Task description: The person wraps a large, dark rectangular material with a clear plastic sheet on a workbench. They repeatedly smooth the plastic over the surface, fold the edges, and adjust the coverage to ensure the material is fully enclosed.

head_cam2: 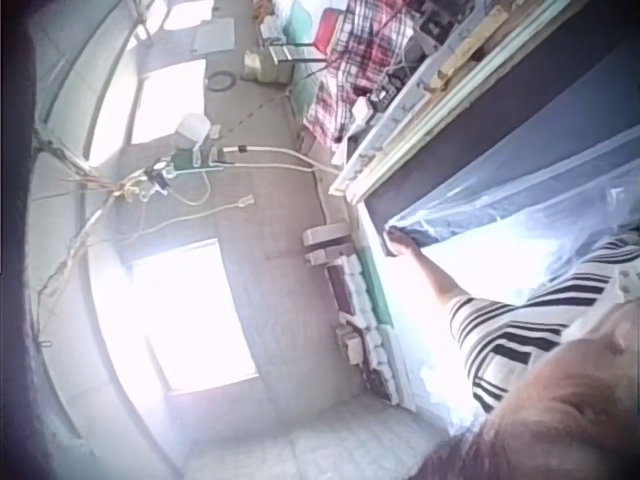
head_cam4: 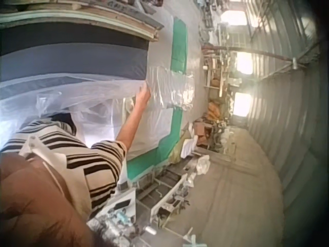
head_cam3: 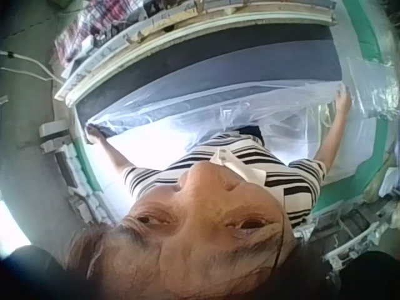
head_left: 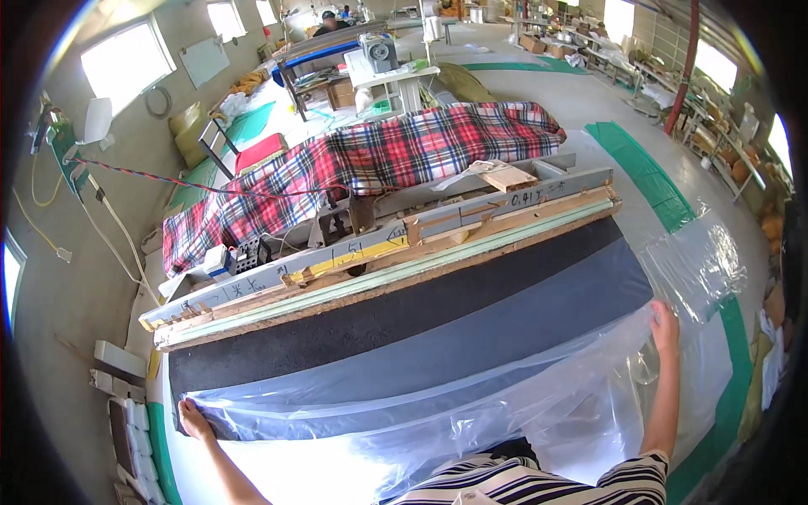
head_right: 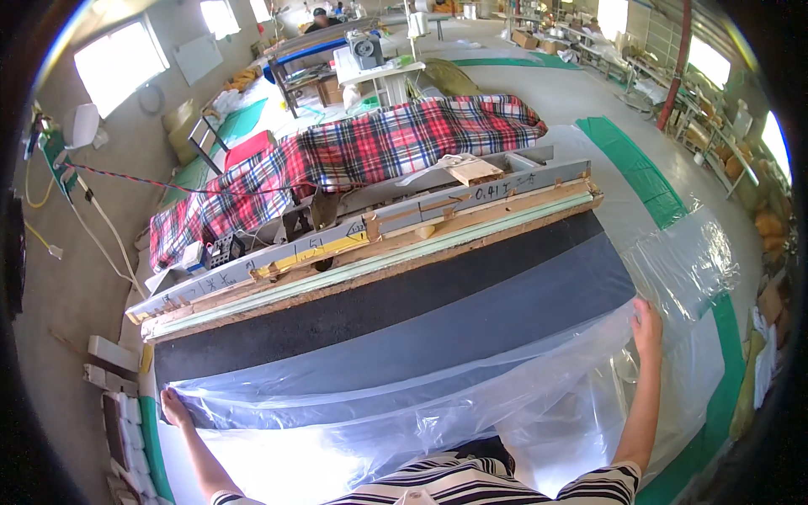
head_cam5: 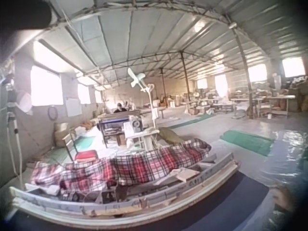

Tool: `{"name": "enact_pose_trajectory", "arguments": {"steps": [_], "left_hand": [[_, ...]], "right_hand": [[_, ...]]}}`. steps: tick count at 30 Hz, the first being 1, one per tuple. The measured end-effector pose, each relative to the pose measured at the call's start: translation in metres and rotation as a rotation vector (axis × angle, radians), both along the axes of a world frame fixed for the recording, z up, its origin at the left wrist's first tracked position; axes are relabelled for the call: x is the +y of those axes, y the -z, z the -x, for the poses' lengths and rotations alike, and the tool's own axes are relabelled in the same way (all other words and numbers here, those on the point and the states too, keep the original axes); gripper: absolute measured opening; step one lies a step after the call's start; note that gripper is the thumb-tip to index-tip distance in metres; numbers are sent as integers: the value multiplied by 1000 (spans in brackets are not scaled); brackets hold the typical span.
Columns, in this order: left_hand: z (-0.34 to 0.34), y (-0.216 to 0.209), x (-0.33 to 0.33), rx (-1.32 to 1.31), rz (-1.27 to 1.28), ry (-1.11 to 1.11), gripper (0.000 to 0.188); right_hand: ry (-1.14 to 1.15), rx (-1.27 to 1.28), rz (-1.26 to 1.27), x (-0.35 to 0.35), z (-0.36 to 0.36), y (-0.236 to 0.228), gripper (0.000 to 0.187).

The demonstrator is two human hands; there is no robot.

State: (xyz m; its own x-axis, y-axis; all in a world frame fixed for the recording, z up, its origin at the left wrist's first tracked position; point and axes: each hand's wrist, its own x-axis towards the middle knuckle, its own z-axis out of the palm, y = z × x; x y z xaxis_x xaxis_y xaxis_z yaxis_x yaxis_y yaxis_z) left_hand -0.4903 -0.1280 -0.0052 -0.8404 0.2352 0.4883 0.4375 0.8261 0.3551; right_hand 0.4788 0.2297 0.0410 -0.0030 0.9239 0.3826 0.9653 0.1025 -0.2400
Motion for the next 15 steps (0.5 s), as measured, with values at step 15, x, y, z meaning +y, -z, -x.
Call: {"name": "enact_pose_trajectory", "arguments": {"steps": [15], "left_hand": [[-10, -10, 4, -21, -21, -9, 29]], "right_hand": [[125, 105, 61, -11, -32, 53, 6]]}}
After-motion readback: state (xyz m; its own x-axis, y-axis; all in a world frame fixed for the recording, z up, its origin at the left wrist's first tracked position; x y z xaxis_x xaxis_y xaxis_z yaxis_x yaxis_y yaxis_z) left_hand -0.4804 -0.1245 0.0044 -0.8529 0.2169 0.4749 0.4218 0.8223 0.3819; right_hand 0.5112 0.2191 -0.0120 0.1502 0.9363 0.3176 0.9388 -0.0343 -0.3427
